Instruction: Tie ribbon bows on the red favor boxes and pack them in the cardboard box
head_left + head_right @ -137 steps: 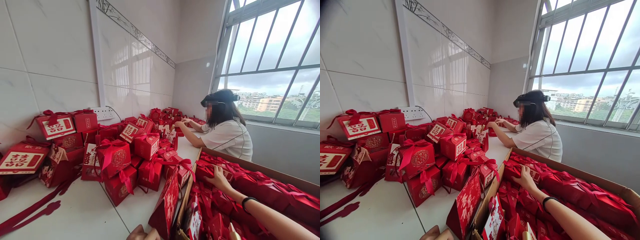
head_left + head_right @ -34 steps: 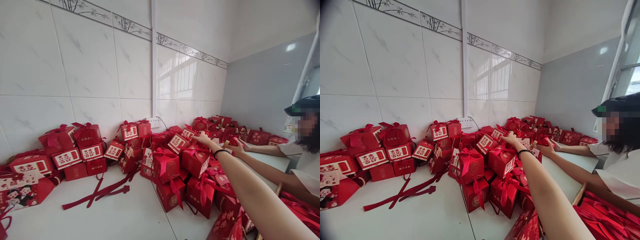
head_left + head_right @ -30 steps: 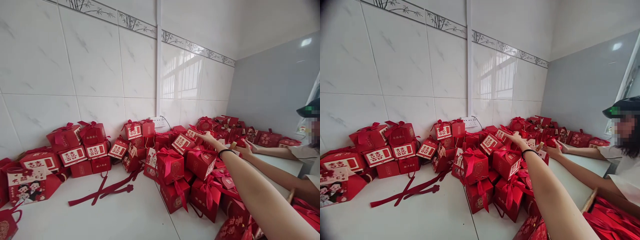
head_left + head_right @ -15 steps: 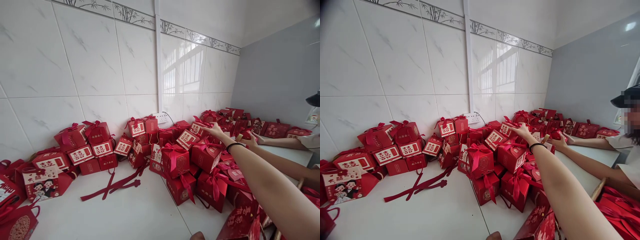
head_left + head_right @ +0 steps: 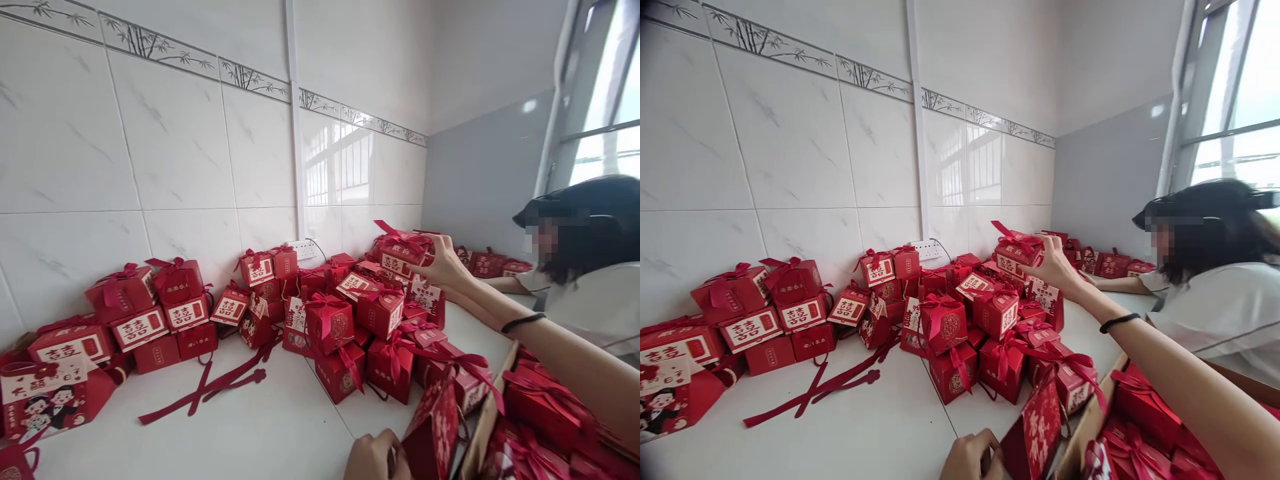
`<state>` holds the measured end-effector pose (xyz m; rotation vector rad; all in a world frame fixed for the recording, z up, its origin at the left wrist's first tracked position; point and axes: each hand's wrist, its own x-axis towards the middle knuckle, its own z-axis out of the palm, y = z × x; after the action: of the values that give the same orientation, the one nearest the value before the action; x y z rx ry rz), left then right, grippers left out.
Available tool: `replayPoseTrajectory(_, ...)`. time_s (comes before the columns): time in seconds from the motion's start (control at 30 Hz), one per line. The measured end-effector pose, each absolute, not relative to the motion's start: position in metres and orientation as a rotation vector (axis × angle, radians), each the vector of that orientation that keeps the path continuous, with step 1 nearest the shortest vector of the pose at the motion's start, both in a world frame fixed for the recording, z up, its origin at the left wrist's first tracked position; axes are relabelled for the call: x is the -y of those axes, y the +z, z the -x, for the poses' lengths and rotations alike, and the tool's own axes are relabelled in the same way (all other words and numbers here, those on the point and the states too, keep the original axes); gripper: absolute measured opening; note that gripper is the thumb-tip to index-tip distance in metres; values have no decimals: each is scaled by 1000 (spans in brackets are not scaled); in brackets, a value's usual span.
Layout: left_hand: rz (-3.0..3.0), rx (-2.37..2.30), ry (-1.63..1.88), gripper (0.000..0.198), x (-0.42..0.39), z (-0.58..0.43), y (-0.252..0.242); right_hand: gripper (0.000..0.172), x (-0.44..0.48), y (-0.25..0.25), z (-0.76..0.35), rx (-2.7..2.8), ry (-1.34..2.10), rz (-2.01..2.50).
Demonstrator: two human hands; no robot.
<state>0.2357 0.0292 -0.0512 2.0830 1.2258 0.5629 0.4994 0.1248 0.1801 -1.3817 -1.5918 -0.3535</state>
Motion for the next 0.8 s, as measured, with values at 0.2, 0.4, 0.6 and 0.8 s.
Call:
replayPoseTrajectory(0.2, -2050, -892, 789, 21, -12, -213, -20, 81, -52, 174, -461, 1959, -565, 1098)
replayPoseTrajectory(0.4, -2026, -721, 1040, 41, -9, -176, -10, 83, -16, 151, -403, 2149, -375, 978)
replayPoseTrajectory(0.6, -1361, -735, 1161, 72, -4, -151, 19, 84, -8, 100, -322, 2005, -174, 1290)
replayPoseTrajectory(0.8, -1279, -952, 1118, 58, -5, -127, 30, 84, 33, 68, -276, 2160, 297, 1541)
